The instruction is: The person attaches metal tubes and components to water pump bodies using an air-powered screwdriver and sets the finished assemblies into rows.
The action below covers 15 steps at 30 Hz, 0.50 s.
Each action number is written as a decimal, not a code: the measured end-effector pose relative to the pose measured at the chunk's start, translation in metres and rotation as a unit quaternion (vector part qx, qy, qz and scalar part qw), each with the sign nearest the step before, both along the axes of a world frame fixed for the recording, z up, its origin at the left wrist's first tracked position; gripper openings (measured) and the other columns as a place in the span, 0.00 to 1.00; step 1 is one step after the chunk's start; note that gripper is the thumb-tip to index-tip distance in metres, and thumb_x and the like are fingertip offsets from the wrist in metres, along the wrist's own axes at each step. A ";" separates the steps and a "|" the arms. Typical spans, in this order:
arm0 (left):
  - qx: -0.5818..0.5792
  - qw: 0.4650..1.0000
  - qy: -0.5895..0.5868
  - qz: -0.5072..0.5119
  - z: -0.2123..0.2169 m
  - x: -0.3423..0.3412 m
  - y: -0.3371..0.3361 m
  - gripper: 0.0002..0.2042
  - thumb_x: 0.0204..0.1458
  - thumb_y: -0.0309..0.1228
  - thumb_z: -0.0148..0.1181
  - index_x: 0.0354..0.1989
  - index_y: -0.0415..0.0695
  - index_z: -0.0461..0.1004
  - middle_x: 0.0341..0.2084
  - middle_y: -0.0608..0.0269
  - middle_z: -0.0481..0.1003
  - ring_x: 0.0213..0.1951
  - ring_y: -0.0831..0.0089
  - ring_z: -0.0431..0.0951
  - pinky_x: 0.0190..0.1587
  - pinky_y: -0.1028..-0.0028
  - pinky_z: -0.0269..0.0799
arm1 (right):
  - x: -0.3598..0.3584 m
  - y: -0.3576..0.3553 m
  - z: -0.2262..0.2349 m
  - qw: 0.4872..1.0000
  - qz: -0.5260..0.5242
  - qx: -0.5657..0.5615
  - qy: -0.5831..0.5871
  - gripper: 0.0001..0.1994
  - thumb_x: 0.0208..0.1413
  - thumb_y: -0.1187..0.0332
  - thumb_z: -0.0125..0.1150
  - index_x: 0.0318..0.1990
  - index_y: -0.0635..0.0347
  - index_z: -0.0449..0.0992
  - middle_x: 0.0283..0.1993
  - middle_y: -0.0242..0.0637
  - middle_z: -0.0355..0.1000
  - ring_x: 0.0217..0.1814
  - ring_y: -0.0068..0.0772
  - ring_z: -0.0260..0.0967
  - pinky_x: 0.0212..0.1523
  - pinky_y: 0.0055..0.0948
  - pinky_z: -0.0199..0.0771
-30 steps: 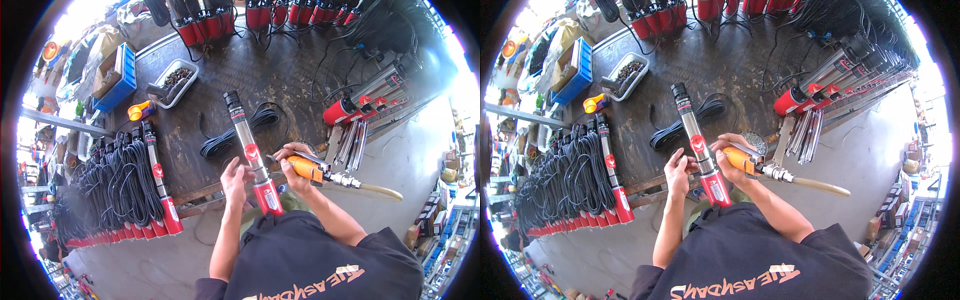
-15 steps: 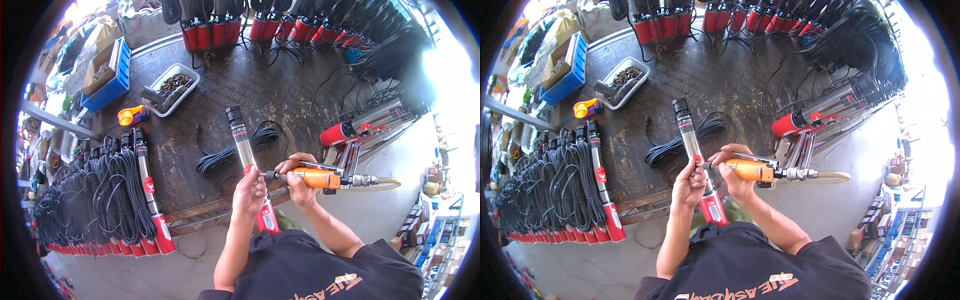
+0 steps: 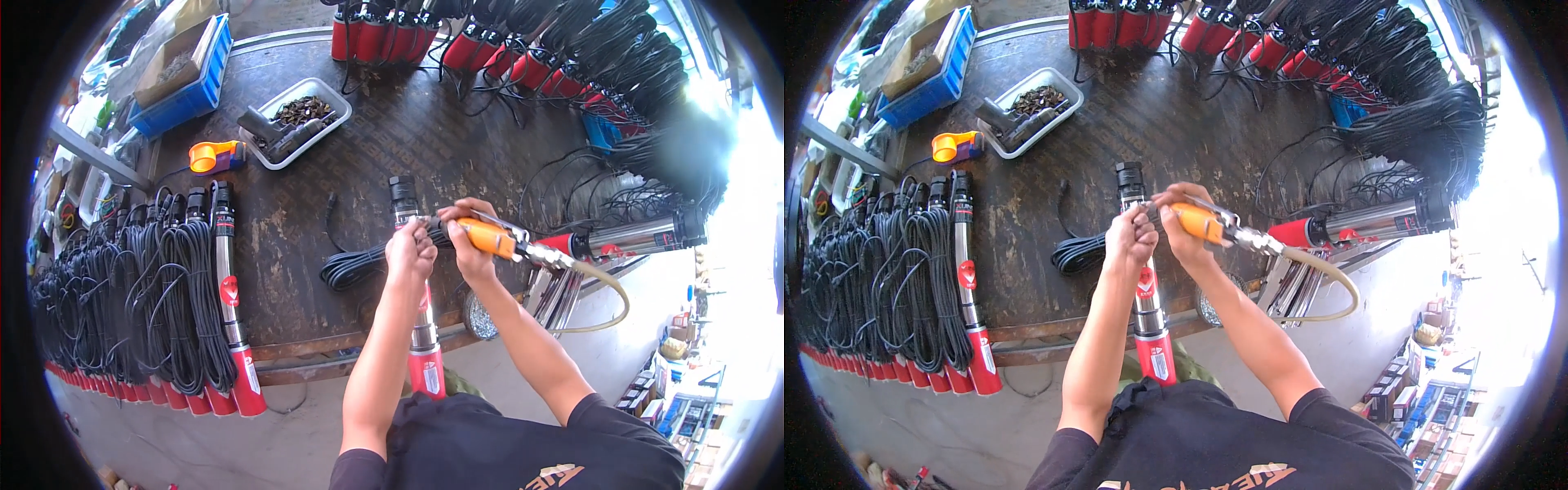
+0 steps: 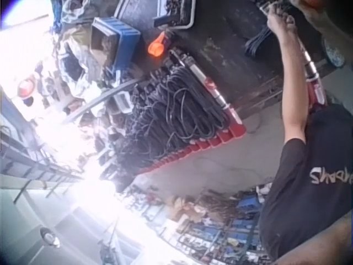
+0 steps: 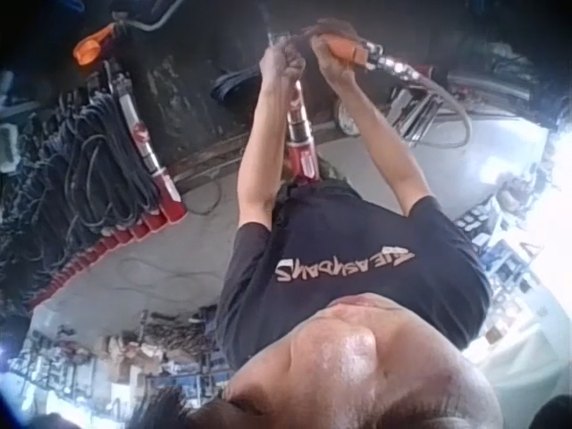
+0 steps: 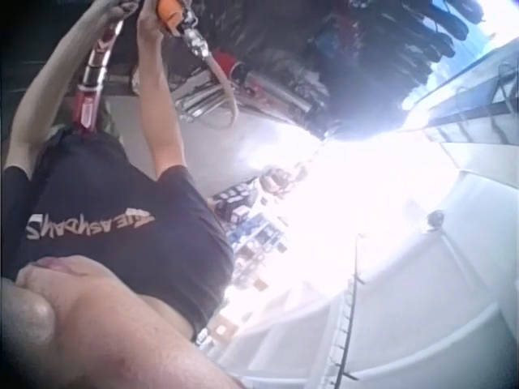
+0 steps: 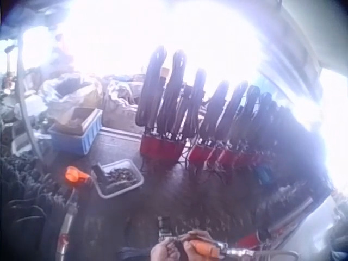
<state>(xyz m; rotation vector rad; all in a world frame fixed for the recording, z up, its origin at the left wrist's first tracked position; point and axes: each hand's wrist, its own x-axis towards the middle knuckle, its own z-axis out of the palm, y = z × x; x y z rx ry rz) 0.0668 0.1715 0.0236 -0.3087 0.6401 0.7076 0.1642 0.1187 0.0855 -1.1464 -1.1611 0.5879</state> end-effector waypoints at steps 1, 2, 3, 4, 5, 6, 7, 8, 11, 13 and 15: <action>-0.019 0.999 -0.032 0.004 -0.003 0.003 0.011 0.10 0.66 0.32 0.50 0.38 0.38 0.72 0.14 0.76 0.60 0.12 0.85 0.52 0.15 0.81 0.47 | 0.004 0.011 -0.005 1.000 -0.006 -0.010 -0.005 0.16 0.57 0.80 0.53 0.54 0.64 0.66 0.40 0.41 0.77 0.48 0.36 0.77 0.57 0.38 0.74; -0.025 0.999 -0.037 0.010 -0.005 0.005 0.019 0.09 0.66 0.31 0.48 0.38 0.38 0.71 0.15 0.76 0.60 0.12 0.85 0.52 0.15 0.80 0.47 | 0.010 0.021 -0.012 1.000 -0.004 -0.009 0.003 0.16 0.57 0.81 0.54 0.53 0.64 0.66 0.40 0.41 0.77 0.48 0.36 0.77 0.57 0.37 0.75; -0.043 0.998 -0.039 0.020 -0.006 0.006 0.024 0.09 0.66 0.30 0.47 0.37 0.38 0.71 0.15 0.76 0.60 0.12 0.84 0.52 0.15 0.80 0.47 | 0.012 0.027 -0.014 1.000 -0.010 -0.024 0.011 0.16 0.57 0.81 0.53 0.53 0.64 0.66 0.39 0.41 0.77 0.48 0.36 0.77 0.57 0.37 0.75; -0.062 0.997 -0.041 0.030 -0.005 0.007 0.028 0.09 0.65 0.29 0.47 0.36 0.38 0.71 0.15 0.76 0.60 0.12 0.84 0.52 0.15 0.80 0.47 | 0.013 0.032 -0.016 0.999 -0.016 -0.038 0.018 0.16 0.57 0.81 0.53 0.53 0.64 0.66 0.39 0.41 0.77 0.47 0.36 0.77 0.57 0.37 0.75; -0.062 0.997 -0.038 0.026 -0.005 0.007 0.031 0.09 0.65 0.28 0.44 0.36 0.38 0.69 0.15 0.76 0.59 0.12 0.84 0.51 0.15 0.81 0.47 | 0.016 0.037 -0.019 0.999 -0.016 -0.038 0.014 0.16 0.57 0.81 0.52 0.53 0.64 0.66 0.39 0.42 0.78 0.47 0.36 0.77 0.57 0.36 0.75; -0.064 0.997 -0.035 0.022 -0.005 0.008 0.031 0.09 0.65 0.27 0.42 0.37 0.38 0.68 0.15 0.76 0.58 0.12 0.83 0.50 0.15 0.81 0.46 | 0.018 0.038 -0.020 0.999 -0.017 -0.038 0.021 0.16 0.57 0.82 0.51 0.53 0.64 0.66 0.39 0.42 0.78 0.47 0.36 0.77 0.57 0.36 0.75; -0.052 0.997 -0.037 0.031 -0.006 0.007 0.029 0.08 0.65 0.26 0.42 0.39 0.36 0.68 0.16 0.74 0.60 0.13 0.83 0.51 0.16 0.81 0.48 | 0.018 0.039 -0.022 0.999 -0.017 -0.039 0.028 0.16 0.57 0.82 0.51 0.53 0.64 0.66 0.39 0.42 0.78 0.47 0.36 0.77 0.57 0.36 0.75; -0.053 0.998 -0.024 0.031 -0.006 0.006 0.028 0.08 0.64 0.26 0.42 0.40 0.36 0.68 0.17 0.73 0.60 0.14 0.83 0.52 0.17 0.80 0.49 | 0.018 0.041 -0.022 0.999 -0.017 -0.039 0.034 0.16 0.57 0.82 0.50 0.53 0.64 0.66 0.39 0.42 0.78 0.47 0.36 0.77 0.57 0.36 0.75; -0.007 0.999 -0.018 0.035 -0.014 -0.001 0.018 0.09 0.63 0.23 0.43 0.44 0.33 0.69 0.25 0.63 0.68 0.21 0.77 0.64 0.25 0.78 0.64 | 0.017 0.041 -0.022 0.998 -0.018 -0.054 0.026 0.15 0.58 0.82 0.50 0.52 0.64 0.67 0.39 0.43 0.78 0.46 0.35 0.77 0.57 0.36 0.76; 0.004 0.996 0.055 0.077 0.009 -0.003 0.007 0.09 0.63 0.22 0.42 0.46 0.33 0.67 0.31 0.57 0.71 0.27 0.69 0.70 0.34 0.73 0.73 | 0.018 0.043 -0.021 0.997 -0.030 -0.064 0.018 0.14 0.58 0.82 0.50 0.51 0.64 0.67 0.38 0.42 0.78 0.46 0.35 0.77 0.55 0.35 0.77; 0.033 0.987 0.077 0.139 0.011 -0.009 0.001 0.10 0.62 0.18 0.39 0.50 0.32 0.63 0.42 0.43 0.72 0.41 0.49 0.78 0.55 0.55 0.79 | 0.019 0.047 -0.025 0.996 -0.054 -0.061 0.047 0.13 0.58 0.80 0.53 0.51 0.62 0.68 0.39 0.39 0.77 0.46 0.32 0.78 0.52 0.31 0.77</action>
